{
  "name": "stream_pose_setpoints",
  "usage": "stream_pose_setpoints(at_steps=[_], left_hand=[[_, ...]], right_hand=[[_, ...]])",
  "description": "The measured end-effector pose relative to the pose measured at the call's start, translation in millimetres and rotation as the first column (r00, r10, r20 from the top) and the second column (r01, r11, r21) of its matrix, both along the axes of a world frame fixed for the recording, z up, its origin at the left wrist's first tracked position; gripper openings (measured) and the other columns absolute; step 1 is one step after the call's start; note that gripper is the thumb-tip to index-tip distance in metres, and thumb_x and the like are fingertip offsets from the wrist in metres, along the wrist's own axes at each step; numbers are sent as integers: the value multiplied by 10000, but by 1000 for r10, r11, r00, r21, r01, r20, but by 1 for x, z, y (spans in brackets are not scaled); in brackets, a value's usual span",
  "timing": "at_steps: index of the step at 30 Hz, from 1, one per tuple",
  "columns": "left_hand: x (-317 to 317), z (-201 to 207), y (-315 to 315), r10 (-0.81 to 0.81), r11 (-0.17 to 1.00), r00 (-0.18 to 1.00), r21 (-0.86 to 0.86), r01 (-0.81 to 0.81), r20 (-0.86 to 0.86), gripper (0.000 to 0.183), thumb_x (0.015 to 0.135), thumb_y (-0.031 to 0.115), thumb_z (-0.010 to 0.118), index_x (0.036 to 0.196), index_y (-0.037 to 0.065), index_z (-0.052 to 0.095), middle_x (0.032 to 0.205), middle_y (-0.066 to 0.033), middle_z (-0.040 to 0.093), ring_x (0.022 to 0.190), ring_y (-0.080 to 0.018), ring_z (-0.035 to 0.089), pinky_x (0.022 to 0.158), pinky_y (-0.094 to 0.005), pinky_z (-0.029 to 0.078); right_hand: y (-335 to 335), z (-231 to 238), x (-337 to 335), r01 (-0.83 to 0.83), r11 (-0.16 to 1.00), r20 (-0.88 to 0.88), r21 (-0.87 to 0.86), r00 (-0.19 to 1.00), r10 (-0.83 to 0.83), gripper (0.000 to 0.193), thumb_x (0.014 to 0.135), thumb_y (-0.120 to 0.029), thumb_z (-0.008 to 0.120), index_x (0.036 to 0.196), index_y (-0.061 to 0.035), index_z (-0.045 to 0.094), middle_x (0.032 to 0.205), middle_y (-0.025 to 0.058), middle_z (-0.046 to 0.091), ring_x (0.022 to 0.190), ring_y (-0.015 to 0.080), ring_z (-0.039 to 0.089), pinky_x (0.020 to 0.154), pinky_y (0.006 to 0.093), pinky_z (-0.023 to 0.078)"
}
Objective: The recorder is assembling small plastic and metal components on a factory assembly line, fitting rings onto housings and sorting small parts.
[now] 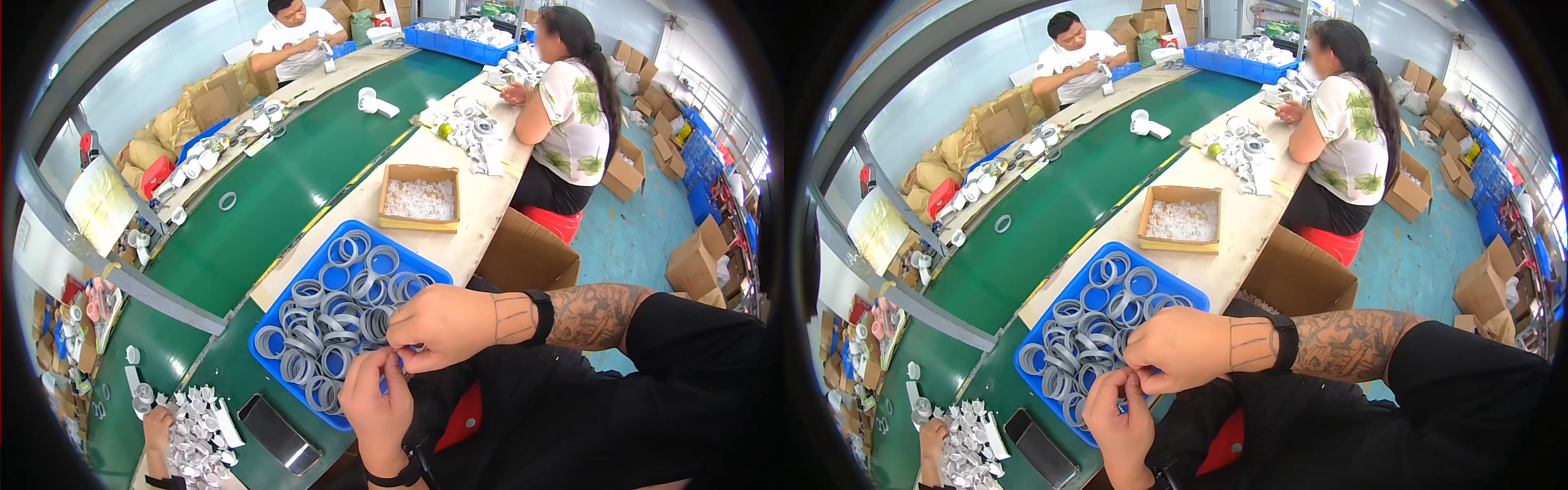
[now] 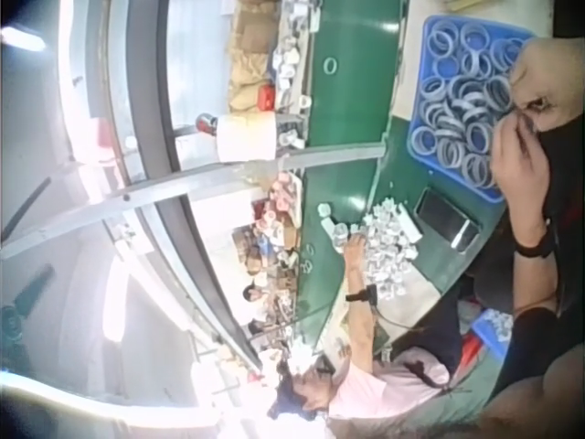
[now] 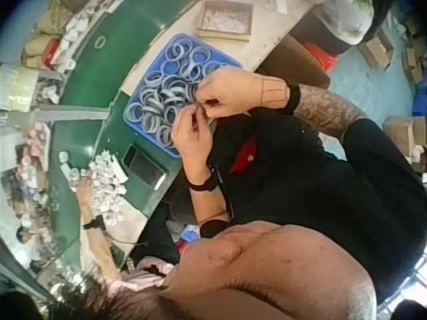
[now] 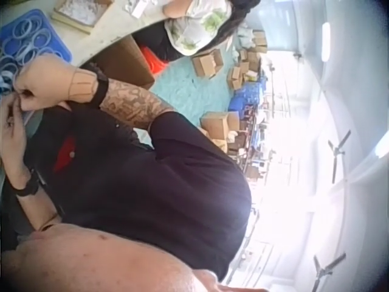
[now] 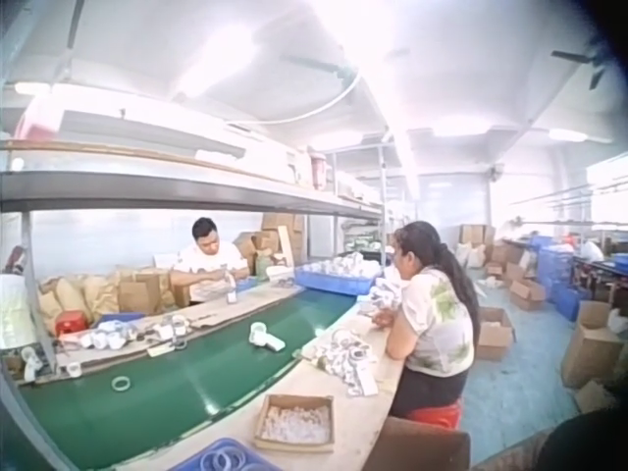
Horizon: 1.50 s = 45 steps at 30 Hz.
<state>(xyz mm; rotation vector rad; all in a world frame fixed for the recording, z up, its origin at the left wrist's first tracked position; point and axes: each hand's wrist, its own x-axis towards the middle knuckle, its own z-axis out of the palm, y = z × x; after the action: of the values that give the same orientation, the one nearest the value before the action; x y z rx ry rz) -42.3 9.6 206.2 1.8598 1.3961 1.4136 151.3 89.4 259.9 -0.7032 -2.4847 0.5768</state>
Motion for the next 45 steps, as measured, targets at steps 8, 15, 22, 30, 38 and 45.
stream_pose_setpoints(at_steps=[8,15,22,30,38,45], left_hand=[[4,-5,0,55,997,996,64,-50,-69,99,932,-14,764,985,23,690,910,-135,719,769,-346,707,636,-429,534],[2,-12,-1,77,988,993,141,-64,-91,80,912,-37,734,965,-12,680,864,-132,689,728,-290,666,651,-378,516],[2,-5,-3,59,998,988,-4,-59,140,33,908,-35,715,918,-11,694,831,-113,691,707,-228,657,652,-349,507],[62,-35,-11,-159,912,940,-319,257,301,126,1020,91,772,975,-26,764,815,-56,734,729,-104,673,688,-288,527],[77,-41,-13,-98,890,949,-401,218,299,137,988,100,788,998,-37,789,829,-123,786,731,-183,753,706,-315,570],[84,-75,-14,-103,847,905,-441,298,413,157,1009,93,767,1029,-62,780,838,-95,780,720,-170,738,692,-315,573]], right_hand=[[3,2,-2,-26,999,-5,-33,1000,26,163,833,-196,728,757,-65,667,757,115,670,724,361,698,636,477,550],[-6,-7,-6,27,1000,-55,5,998,-27,157,845,-130,758,776,-58,636,740,100,614,676,355,658,588,458,521],[-14,-6,30,240,958,-26,-156,969,-247,145,849,-166,767,794,-61,683,748,119,676,693,340,705,641,437,567],[-52,-34,74,229,958,-19,-170,972,-236,103,952,-159,753,963,-82,685,870,111,679,722,350,698,630,437,570],[-54,-54,82,228,967,92,-113,972,-218,144,1001,-197,724,1030,-72,659,925,108,617,767,341,685,629,448,563],[-51,-56,86,197,976,124,-91,975,-185,146,1014,-205,697,1043,-75,637,934,121,631,792,375,694,666,489,575]])
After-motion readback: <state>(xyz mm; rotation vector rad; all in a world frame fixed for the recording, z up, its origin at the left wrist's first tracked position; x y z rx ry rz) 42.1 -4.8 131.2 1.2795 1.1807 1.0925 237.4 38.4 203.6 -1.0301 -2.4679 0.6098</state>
